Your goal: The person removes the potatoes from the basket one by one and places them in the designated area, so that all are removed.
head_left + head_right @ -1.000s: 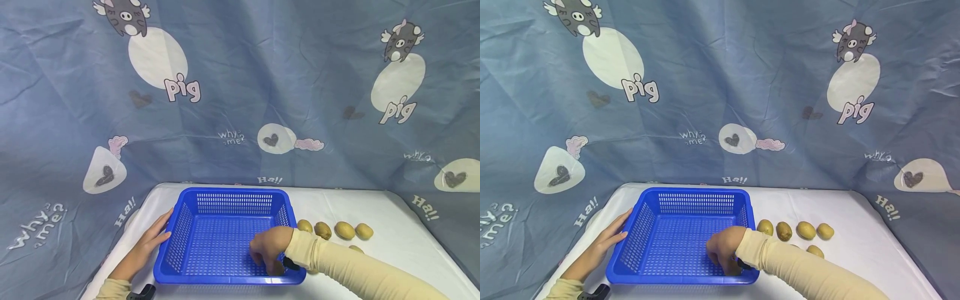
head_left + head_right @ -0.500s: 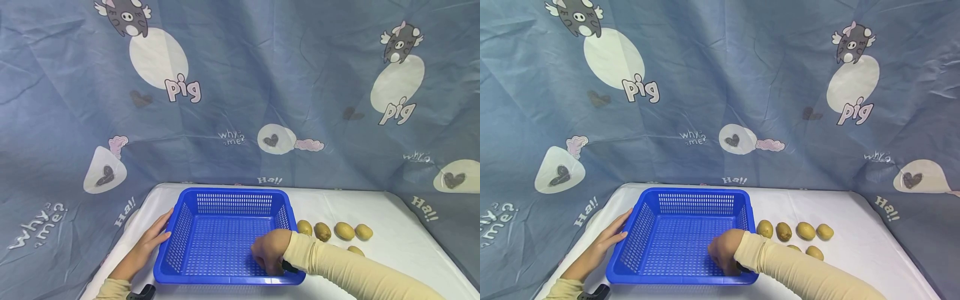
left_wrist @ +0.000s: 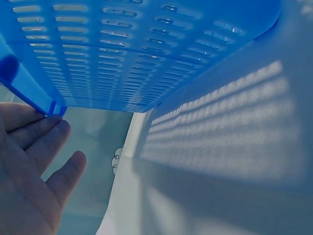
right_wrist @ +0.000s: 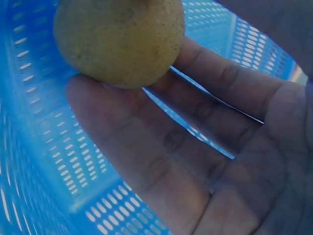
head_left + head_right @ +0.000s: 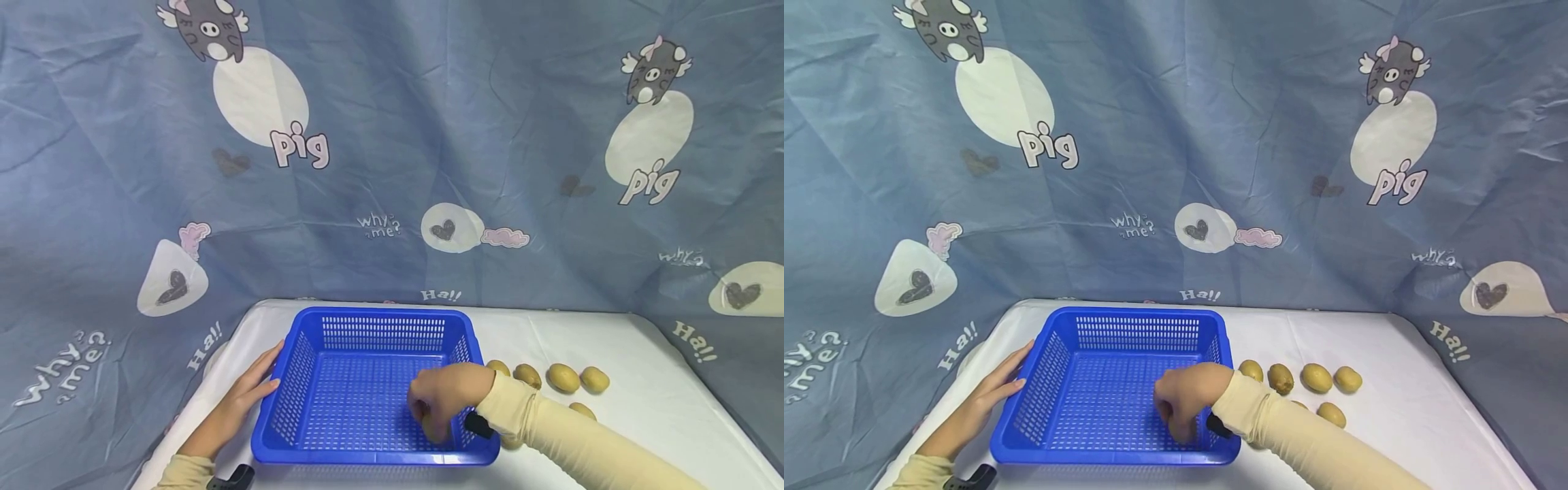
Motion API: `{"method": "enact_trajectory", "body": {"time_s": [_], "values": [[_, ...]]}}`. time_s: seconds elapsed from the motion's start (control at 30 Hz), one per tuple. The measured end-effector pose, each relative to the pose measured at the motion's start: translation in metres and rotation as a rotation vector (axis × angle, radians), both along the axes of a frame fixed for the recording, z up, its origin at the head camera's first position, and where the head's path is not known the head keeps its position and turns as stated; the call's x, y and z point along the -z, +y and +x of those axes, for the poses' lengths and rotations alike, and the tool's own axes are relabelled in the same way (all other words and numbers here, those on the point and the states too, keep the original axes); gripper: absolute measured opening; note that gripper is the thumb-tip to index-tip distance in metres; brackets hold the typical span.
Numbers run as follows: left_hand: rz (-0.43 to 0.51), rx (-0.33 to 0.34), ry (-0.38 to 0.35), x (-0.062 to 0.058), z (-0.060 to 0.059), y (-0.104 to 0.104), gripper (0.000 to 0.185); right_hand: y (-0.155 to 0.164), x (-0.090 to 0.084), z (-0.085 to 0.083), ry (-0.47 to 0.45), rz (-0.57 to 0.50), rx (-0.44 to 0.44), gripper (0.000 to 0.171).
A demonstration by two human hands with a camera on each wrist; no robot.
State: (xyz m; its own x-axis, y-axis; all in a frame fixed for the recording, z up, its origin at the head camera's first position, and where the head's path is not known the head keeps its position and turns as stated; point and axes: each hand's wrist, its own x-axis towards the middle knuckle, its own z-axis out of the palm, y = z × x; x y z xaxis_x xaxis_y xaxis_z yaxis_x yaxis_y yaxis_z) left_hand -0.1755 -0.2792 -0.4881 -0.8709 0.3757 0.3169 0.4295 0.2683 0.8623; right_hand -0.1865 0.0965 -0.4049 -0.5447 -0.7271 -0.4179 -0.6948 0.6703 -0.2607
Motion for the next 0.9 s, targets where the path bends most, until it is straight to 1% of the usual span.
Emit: {"method": "enact_trajectory", "body": {"time_s": [0.1, 0.2, 0.3, 0.47, 0.57, 0.73, 0.9], "values": [[-0.004, 0.000, 0.005, 0.000, 0.000, 0.000, 0.063, 0.002, -0.003, -0.001, 0.017, -0.044, -0.009, 0.023], [-0.003, 0.002, 0.009, 0.001, 0.000, 0.000, 0.063, 0.006, -0.005, -0.001, 0.012, -0.088, 0.009, 0.027], [-0.002, 0.003, 0.011, 0.002, 0.000, 0.000, 0.064, 0.012, -0.004, 0.000, 0.011, -0.139, 0.012, 0.026], [0.001, 0.007, 0.033, 0.002, -0.001, 0.000, 0.063, 0.020, -0.006, 0.001, 0.065, -0.193, 0.014, 0.029], [0.006, 0.012, 0.052, 0.002, -0.002, 0.000, 0.063, 0.026, -0.007, 0.002, 0.072, -0.242, 0.013, 0.031], [0.012, 0.009, 0.058, 0.003, -0.002, 0.000, 0.063, 0.037, -0.009, 0.001, 0.016, -0.379, 0.050, 0.031], [0.008, 0.001, 0.052, 0.002, -0.001, 0.000, 0.063, 0.050, -0.010, -0.002, -0.085, -0.515, 0.126, 0.034]]}}
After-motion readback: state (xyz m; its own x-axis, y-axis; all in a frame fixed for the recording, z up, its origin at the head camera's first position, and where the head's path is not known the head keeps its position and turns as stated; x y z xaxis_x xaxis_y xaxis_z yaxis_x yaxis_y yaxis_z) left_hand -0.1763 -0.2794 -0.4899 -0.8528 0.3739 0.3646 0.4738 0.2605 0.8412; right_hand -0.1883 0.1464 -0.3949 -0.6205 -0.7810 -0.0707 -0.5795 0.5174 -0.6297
